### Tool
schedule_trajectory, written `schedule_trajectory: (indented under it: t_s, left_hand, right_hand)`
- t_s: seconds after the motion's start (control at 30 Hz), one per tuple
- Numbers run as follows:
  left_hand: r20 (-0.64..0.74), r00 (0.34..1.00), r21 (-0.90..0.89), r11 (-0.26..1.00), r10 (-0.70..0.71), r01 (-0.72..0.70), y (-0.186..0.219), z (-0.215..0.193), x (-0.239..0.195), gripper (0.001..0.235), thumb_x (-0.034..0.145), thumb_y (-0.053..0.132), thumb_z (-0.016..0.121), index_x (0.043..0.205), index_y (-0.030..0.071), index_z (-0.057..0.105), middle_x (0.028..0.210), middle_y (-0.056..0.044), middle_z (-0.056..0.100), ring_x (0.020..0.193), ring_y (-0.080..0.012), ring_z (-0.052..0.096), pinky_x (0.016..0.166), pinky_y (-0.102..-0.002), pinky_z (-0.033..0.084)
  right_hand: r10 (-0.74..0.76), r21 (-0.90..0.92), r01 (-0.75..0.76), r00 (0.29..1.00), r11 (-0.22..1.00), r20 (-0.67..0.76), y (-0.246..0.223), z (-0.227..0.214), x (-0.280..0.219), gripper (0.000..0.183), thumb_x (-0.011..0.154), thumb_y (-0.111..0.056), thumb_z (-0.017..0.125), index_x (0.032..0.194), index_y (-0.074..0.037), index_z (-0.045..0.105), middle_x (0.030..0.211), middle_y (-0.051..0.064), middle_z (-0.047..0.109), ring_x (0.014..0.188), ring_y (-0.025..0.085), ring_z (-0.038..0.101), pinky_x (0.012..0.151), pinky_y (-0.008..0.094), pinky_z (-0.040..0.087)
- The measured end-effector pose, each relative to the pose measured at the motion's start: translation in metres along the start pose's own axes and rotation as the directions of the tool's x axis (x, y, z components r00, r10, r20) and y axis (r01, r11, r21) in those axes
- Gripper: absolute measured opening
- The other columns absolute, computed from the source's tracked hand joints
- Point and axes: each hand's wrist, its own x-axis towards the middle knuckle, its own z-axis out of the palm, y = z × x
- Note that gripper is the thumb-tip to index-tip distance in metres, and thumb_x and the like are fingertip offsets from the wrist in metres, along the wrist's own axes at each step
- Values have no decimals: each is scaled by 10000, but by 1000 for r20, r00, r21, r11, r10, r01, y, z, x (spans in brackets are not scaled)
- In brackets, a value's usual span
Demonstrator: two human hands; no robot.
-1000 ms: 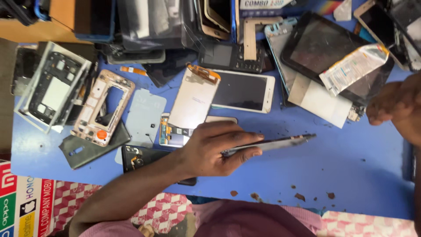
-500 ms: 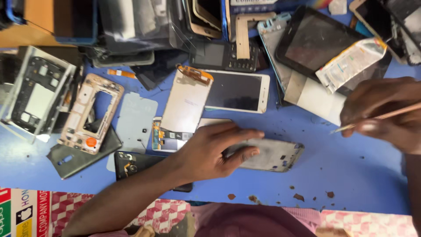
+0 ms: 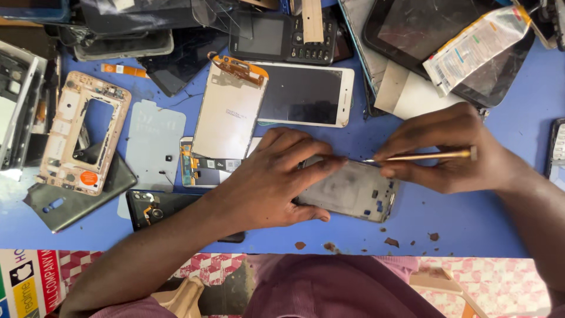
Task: The person uses a yellow plastic pry tool and a small screwdriver to separate the screen from the frame of a disassembled smartphone. They work along the edges of the device, prying and unscrewing components on a cluttered blue workbench filled with other phone parts.
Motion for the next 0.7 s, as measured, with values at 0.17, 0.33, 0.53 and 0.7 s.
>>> schedule_trajectory:
  t_s: [0.17, 0.33, 0.53, 0.7]
  left_hand:
    - [58, 997, -58, 997, 50, -46, -2, 1, -1, 825, 698, 476, 883, 1382, 97, 623, 1318, -64, 581, 1247, -267, 542, 1102, -464, 421]
    - [53, 997, -15, 998, 55, -55, -1, 1, 0, 737, 718, 424, 886, 1333, 94, 651, 1352, -73, 584, 1284, -268, 540, 1111, -461, 436]
    - [18, 999, -11, 999, 50, -50, 2, 1, 2, 569, 872, 473, 812, 1203, 25, 693, 1293, -95, 588, 1232, -293, 540, 1071, -466, 447]
    - [20, 997, 36, 996, 77, -78, 2, 3, 1, 512, 869, 421, 787, 1177, 21, 703, 1295, -98, 578, 1221, -282, 546, 1060, -459, 452]
  right_hand:
    - [-7, -62, 8, 1000, 998, 10, 4, 11, 3, 158, 757, -54, 819, 908, -59, 775, 859, 72, 782, 736, 150, 785, 638, 260, 622]
    - [-9, -64, 13, 998, 998, 65, 13, 10, 1, 200, 697, -44, 784, 894, -75, 772, 799, 33, 775, 679, 127, 779, 580, 248, 614]
    - [-55, -52, 60, 994, 997, 95, 10, 10, 4, 230, 695, -53, 799, 920, -84, 768, 830, 38, 770, 706, 141, 773, 608, 269, 621]
    - [-38, -53, 44, 994, 998, 103, 10, 9, 5, 225, 681, -43, 789, 901, -88, 767, 808, 28, 759, 687, 139, 762, 598, 274, 611]
